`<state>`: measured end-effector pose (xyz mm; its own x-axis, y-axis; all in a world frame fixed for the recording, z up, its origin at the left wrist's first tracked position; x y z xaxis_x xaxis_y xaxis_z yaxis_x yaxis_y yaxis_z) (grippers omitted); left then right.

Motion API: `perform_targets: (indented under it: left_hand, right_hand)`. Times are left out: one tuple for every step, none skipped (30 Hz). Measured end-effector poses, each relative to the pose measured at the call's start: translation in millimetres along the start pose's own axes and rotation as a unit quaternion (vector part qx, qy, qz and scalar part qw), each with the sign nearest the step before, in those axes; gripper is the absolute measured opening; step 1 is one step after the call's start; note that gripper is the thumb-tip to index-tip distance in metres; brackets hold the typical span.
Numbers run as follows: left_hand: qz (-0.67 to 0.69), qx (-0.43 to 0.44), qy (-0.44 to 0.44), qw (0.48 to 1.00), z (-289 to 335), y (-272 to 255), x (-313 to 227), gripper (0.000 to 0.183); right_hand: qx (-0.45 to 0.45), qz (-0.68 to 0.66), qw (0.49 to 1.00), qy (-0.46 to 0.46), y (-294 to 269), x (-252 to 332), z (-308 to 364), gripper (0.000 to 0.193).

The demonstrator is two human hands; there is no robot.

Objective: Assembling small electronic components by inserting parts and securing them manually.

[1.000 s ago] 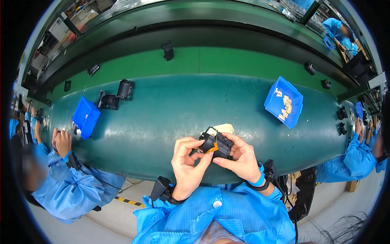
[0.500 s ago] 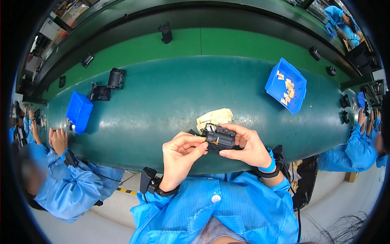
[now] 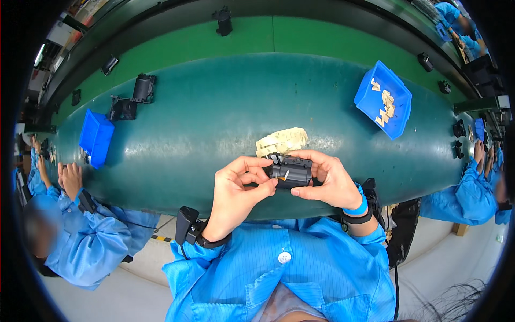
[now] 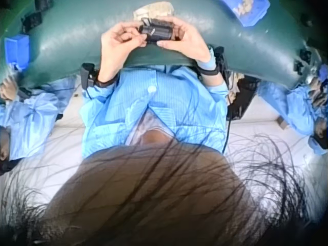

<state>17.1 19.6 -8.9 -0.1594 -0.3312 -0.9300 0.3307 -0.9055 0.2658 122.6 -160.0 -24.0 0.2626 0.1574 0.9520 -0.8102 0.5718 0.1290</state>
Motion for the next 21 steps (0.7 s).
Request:
perform_targets:
  left_hand:
    - [0.007,0.000,-0.006,1.000,-0.5,0.4,-0.5,0.030]
    - [0.015,-0.001,-0.013,1.000,-0.9,0.8,-0.9,0.029]
    - [0.018,-0.005,-0.020,1.000,-2.9,1.8,-1.0,0.028]
    - [0.020,-0.005,-0.023,1.000,-3.2,2.3,-0.5,0.028]
    - [0.021,-0.004,-0.024,0.999,-3.0,2.7,0.1,0.027]
    - [0.023,-0.003,-0.023,0.999,-3.6,2.7,0.4,0.027]
    - [0.023,-0.003,-0.024,0.999,-3.9,2.6,0.6,0.027]
    - [0.026,-0.003,-0.027,0.999,-4.1,2.6,0.8,0.027]
    - [0.029,-0.001,-0.030,0.999,-4.1,2.7,1.1,0.027]
    - [0.029,-0.002,-0.030,0.999,-4.2,2.2,2.0,0.027]
    - [0.032,0.001,-0.030,0.999,-4.6,1.6,3.4,0.027]
    - [0.034,0.004,-0.030,0.999,-4.4,1.2,4.1,0.027]
    - [0.034,0.003,-0.030,0.999,-4.0,1.2,3.9,0.027]
    - [0.042,0.001,-0.036,0.998,-3.6,1.4,3.6,0.026]
    - [0.050,-0.001,-0.041,0.998,-3.1,1.7,3.5,0.025]
    - [0.051,-0.001,-0.042,0.998,-2.8,2.0,3.5,0.025]
    - [0.061,-0.003,-0.051,0.997,-2.3,2.2,3.7,0.023]
    - [0.071,-0.005,-0.059,0.996,-2.4,2.3,3.7,0.021]
    - [0.071,-0.006,-0.059,0.996,-2.3,2.8,4.0,0.021]
    - [0.081,-0.010,-0.053,0.995,-1.9,3.4,4.6,0.021]
    - [0.091,-0.014,-0.047,0.995,-1.7,3.7,4.7,0.020]
  right_hand:
    - [0.002,-0.001,1.000,0.005,0.6,1.7,-0.3,0.060]
    - [0.007,-0.034,0.999,0.024,1.8,6.0,-0.4,0.061]
    - [0.009,-0.066,0.997,0.042,2.2,8.1,-0.5,0.063]
    - [0.009,-0.067,0.997,0.045,1.8,5.7,-0.3,0.063]
    - [0.003,-0.045,0.998,0.036,1.0,2.4,0.1,0.061]
    - [-0.002,-0.023,0.999,0.026,-0.1,0.6,-0.6,0.060]
    - [-0.002,-0.023,0.999,0.027,-0.7,0.4,-1.1,0.060]
    - [0.001,-0.023,0.999,0.030,-1.2,0.3,-1.5,0.060]
    - [0.003,-0.023,0.999,0.032,-1.5,0.2,-1.5,0.060]
    - [0.004,-0.023,0.999,0.033,-1.9,0.0,-1.6,0.060]
    - [0.005,-0.023,0.999,0.036,-2.2,-0.2,-1.9,0.060]
    - [0.007,-0.024,0.999,0.038,-2.1,-0.4,-1.8,0.060]
    - [0.007,-0.024,0.999,0.039,-1.5,0.3,-1.8,0.060]
    - [0.008,-0.036,0.998,0.041,-0.6,1.7,-1.7,0.059]
    - [0.008,-0.048,0.998,0.043,-0.1,2.5,-1.4,0.059]
    - [0.009,-0.048,0.998,0.043,-0.5,2.5,-0.9,0.059]
    - [0.011,-0.038,0.998,0.048,-1.4,2.1,0.0,0.059]
    - [0.014,-0.029,0.998,0.053,-2.2,1.9,0.1,0.059]
    - [0.015,-0.029,0.998,0.053,-2.6,1.3,0.2,0.059]
    - [0.017,-0.030,0.998,0.051,-2.8,0.5,0.3,0.059]
    - [0.019,-0.031,0.998,0.049,-2.8,0.2,0.4,0.059]
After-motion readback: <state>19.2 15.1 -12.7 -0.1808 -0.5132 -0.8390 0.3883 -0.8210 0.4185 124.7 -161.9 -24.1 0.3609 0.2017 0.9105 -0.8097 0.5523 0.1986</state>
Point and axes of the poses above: each hand's wrist, its own z-axis away from the middle knuckle, its own y-axis out of the palm, x = y × z, the point moved 1 cm from there along -z, towards the middle knuckle, and after that the axes turned 4 degrees about y, right-handed, at the moved point
